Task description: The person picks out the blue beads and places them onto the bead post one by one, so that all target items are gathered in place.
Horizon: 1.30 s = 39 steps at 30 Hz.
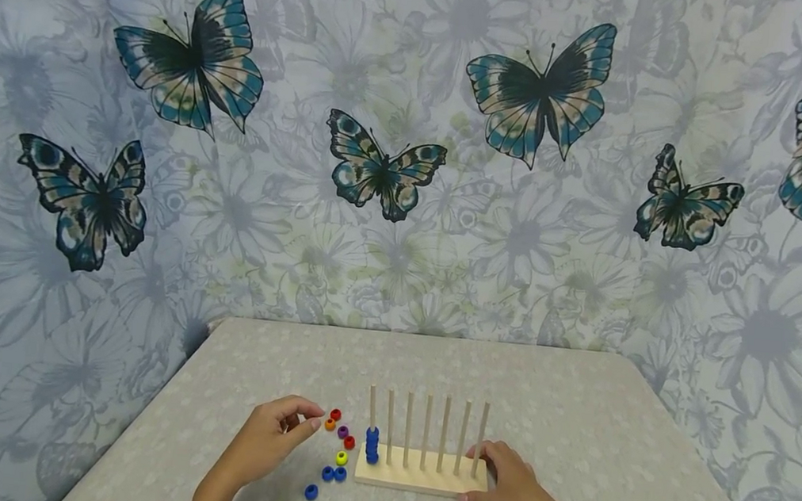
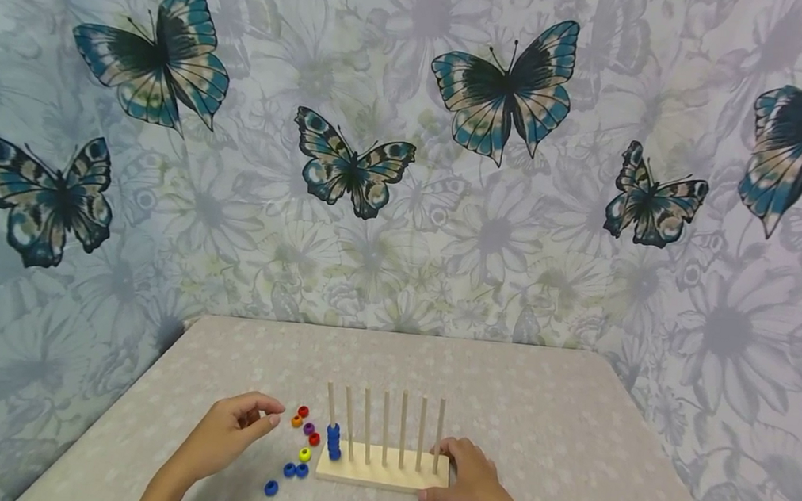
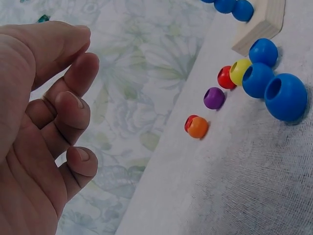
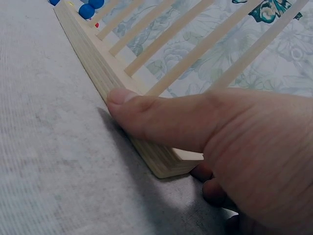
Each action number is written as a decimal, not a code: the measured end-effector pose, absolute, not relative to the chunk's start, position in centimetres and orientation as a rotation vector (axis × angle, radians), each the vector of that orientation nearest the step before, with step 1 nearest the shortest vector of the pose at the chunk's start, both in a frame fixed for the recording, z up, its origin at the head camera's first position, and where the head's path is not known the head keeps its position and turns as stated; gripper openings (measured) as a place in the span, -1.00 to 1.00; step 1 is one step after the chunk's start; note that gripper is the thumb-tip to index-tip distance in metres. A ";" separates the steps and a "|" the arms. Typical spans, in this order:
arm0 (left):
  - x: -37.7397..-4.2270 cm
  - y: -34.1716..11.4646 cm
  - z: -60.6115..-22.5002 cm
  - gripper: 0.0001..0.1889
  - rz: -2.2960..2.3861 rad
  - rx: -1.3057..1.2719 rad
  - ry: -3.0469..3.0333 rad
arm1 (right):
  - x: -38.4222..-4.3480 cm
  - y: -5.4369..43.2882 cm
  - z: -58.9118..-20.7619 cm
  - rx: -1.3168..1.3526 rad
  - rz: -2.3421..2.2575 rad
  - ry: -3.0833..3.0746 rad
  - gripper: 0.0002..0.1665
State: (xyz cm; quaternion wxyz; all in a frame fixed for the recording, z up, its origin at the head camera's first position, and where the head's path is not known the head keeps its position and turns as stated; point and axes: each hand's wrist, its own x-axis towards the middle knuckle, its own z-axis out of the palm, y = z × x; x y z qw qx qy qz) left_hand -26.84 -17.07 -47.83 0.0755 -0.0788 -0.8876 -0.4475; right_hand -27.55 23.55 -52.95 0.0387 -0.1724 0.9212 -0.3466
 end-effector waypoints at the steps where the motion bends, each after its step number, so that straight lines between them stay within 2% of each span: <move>1: -26.9 -17.1 -47.9 -0.88 -1.347 -0.233 -2.665 | -27.5 23.6 -52.9 -0.528 -1.067 2.824 -0.35; 6: -27.3 -17.0 -48.6 -0.88 -1.354 -0.221 -2.705 | -27.5 23.6 -52.8 -0.540 -1.084 2.819 -0.36; 20: -27.4 -17.2 -49.3 -0.79 -1.318 -0.444 -2.845 | -27.4 23.8 -52.8 -0.571 -1.097 2.812 -0.36; 28: -27.7 -18.2 -50.5 -0.82 -1.436 -0.529 -2.986 | -27.5 23.7 -52.9 -0.554 -1.082 2.821 -0.36; 39: -27.8 -18.5 -50.9 -0.76 -1.562 -0.615 -3.003 | -27.6 23.7 -53.1 -0.548 -1.077 2.830 -0.37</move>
